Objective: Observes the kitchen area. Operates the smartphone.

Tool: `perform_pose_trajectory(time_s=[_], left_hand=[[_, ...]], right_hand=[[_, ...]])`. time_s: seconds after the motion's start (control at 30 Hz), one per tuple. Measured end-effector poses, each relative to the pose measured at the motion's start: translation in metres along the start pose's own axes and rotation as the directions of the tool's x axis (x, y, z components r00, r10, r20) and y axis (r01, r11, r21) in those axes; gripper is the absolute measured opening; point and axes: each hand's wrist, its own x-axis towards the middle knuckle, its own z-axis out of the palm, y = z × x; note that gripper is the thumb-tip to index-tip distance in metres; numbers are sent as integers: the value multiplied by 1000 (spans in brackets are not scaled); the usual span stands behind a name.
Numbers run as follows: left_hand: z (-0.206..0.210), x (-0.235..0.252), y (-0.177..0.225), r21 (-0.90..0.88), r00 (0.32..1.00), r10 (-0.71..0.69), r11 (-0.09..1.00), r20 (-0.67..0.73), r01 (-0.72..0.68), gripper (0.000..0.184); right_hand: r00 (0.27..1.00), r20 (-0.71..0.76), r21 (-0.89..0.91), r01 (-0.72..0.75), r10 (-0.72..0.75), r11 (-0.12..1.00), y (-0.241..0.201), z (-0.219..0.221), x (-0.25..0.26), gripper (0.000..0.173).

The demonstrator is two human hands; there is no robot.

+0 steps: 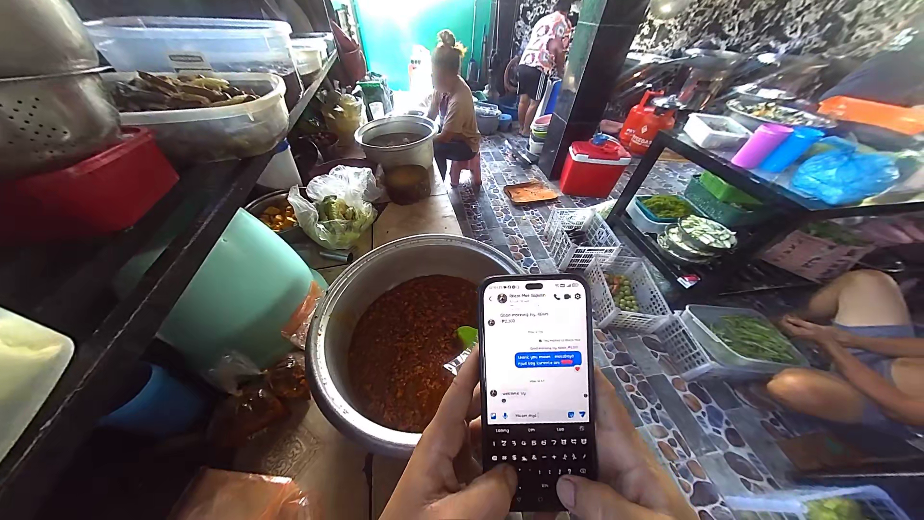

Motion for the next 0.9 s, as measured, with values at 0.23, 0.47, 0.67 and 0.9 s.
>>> perform_pose_trajectory(time_s=[0.23,0.47,0.67,0.9], left_hand=[[10,4,-6,52,989,53,998,-135,-46,88],[4,2,-7,-12,997,5,1000,-83,-6,87],[4,0,-3,-1,997,-60,998,-50,60,113],[6,-1,3,131,999,-37,991,-25,40,101]], right_hand=[[999,-24,-35,47,-48,998,4,3,1,102],[999,-25,48,24,-23,999,3,2,0,98],[1000,-10,33,20,-19,999,3,-1,-1,102],[989,-147,-66,12,-22,998,-2,14,1,107]])
